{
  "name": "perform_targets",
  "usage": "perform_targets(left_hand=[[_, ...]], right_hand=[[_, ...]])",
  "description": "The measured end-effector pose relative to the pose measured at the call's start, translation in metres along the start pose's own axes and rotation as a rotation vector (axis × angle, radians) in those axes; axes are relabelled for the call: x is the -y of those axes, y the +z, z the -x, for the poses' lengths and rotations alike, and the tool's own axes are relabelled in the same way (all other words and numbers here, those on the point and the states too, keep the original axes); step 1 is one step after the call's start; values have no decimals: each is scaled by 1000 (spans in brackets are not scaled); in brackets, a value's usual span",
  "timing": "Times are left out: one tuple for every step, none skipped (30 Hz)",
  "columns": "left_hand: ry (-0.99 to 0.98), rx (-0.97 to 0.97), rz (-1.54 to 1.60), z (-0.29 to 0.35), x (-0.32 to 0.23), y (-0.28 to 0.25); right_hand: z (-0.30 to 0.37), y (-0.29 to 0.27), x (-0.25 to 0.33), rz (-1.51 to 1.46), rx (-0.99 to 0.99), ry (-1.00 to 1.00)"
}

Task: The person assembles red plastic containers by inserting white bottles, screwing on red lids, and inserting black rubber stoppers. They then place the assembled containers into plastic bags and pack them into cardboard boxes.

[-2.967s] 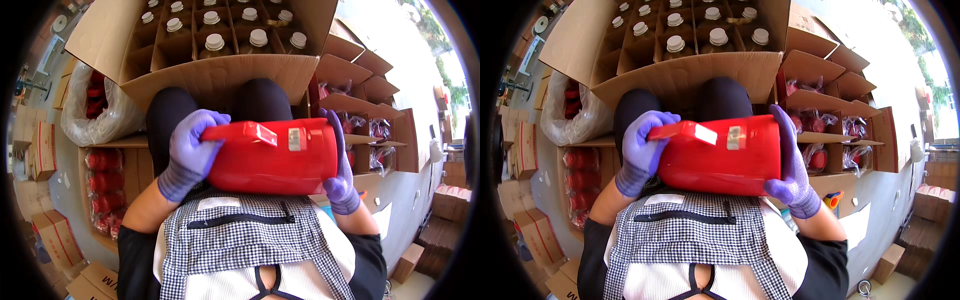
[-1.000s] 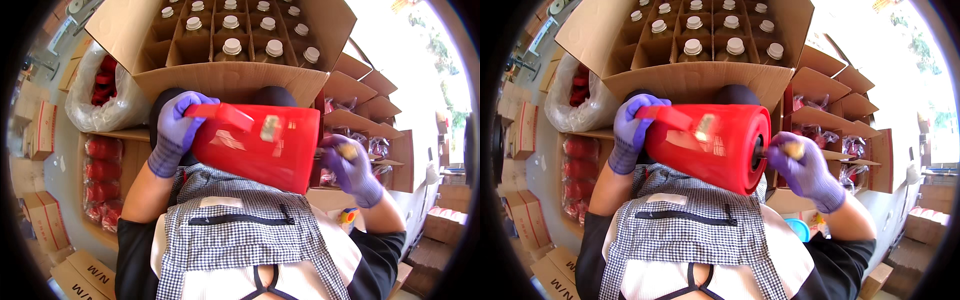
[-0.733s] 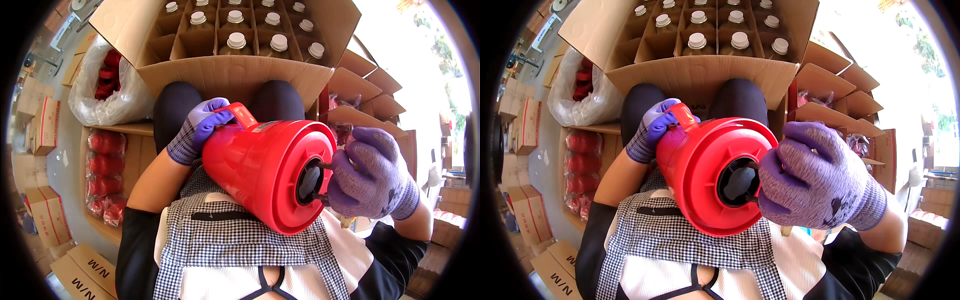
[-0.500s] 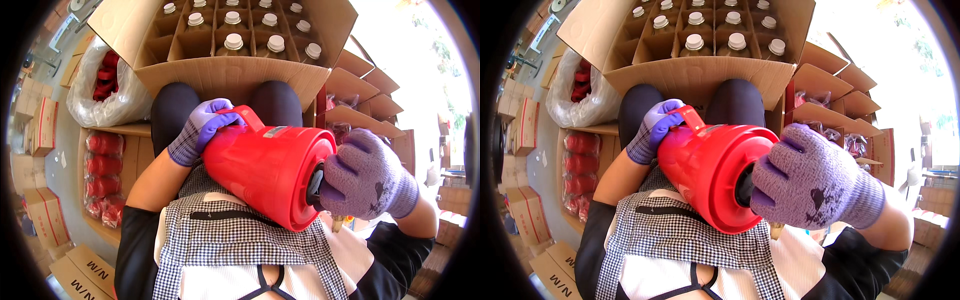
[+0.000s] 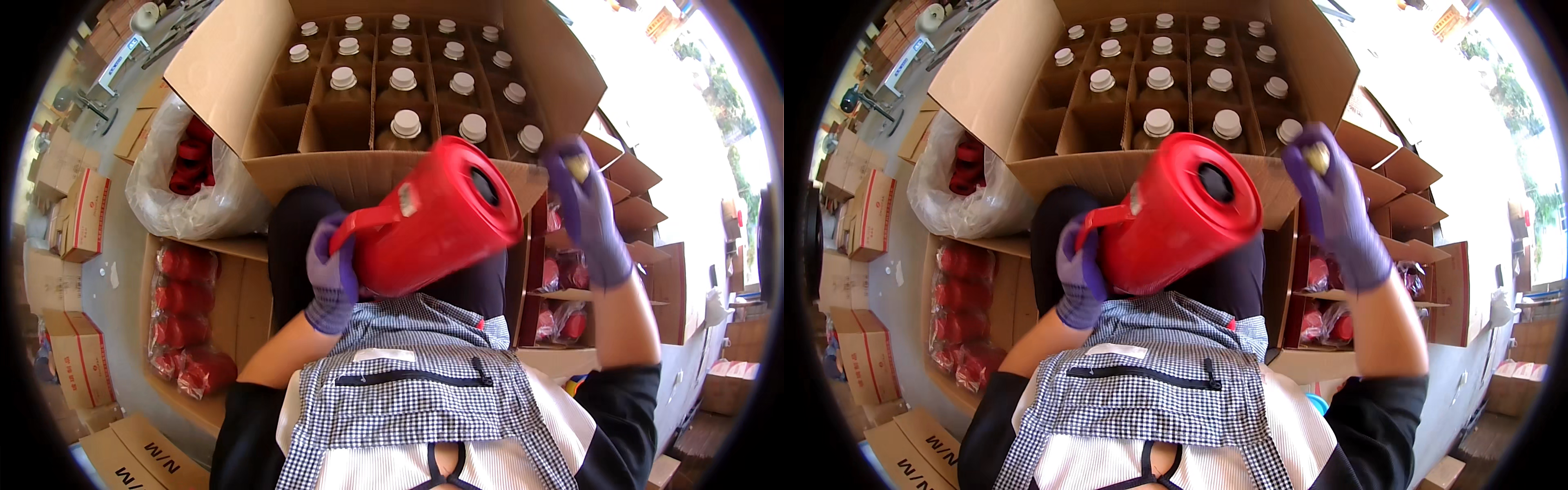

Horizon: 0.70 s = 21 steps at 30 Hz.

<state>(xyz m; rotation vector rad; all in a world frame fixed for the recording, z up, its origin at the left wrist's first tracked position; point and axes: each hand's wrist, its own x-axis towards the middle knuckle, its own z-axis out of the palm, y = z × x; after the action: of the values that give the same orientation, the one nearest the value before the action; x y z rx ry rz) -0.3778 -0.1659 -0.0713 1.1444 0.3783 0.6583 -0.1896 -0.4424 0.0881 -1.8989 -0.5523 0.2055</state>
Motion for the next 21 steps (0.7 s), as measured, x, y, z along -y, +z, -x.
perform_targets(left_hand=[[-139,14,-94,12,9,-12],[-101,135,-288,26,7,-21],[-67,262,-473,33,7,-27],[-18,390,-634,30,-7,-30],[28,526,-789,27,-32,-30],[67,642,-953,28,-48,-36],[79,742,-967,29,-48,-44],[88,835,-984,30,-49,-52],[90,921,-1001,33,-50,-62],[57,934,-991,35,-55,-67],[114,904,-884,37,-47,-74],[68,895,-731,34,-50,-80],[-227,918,-551,22,-68,-85],[-226,807,-416,20,-83,-100],[-322,683,-318,8,-100,-124],[-321,501,-319,2,-106,-154],[-355,258,-457,-6,-109,-186],[-206,-30,-750,-8,-83,-247],[-151,-257,-1153,-6,-74,-313],[-199,-543,-1504,1,-65,-381],[-322,-761,-1724,20,-64,-443]], right_hand=[[-37,-2,0,332,-29,-193],[-71,-4,-5,626,9,-266],[-98,-7,-13,931,45,-332],[-124,-9,-30,1012,77,-372],[-146,-15,-55,1101,106,-406],[-162,-14,-81,1176,148,-457],[-171,-18,-113,1213,154,-516],[-182,-23,-136,1242,162,-582],[-191,-22,-153,1251,193,-571],[-195,-23,-162,1248,237,-443],[-197,-27,-164,1239,265,-276],[-197,-28,-157,1205,284,-190],[-193,-30,-145,1142,299,-189],[-188,-26,-121,1009,361,-304],[-175,-4,-85,890,362,-346],[-165,20,-51,702,377,-343],[-143,41,-27,555,391,-328],[-128,71,-5,397,427,-329],[-107,98,14,273,460,-329],[-95,117,29,316,590,-380],[-87,132,41,360,712,-431]])
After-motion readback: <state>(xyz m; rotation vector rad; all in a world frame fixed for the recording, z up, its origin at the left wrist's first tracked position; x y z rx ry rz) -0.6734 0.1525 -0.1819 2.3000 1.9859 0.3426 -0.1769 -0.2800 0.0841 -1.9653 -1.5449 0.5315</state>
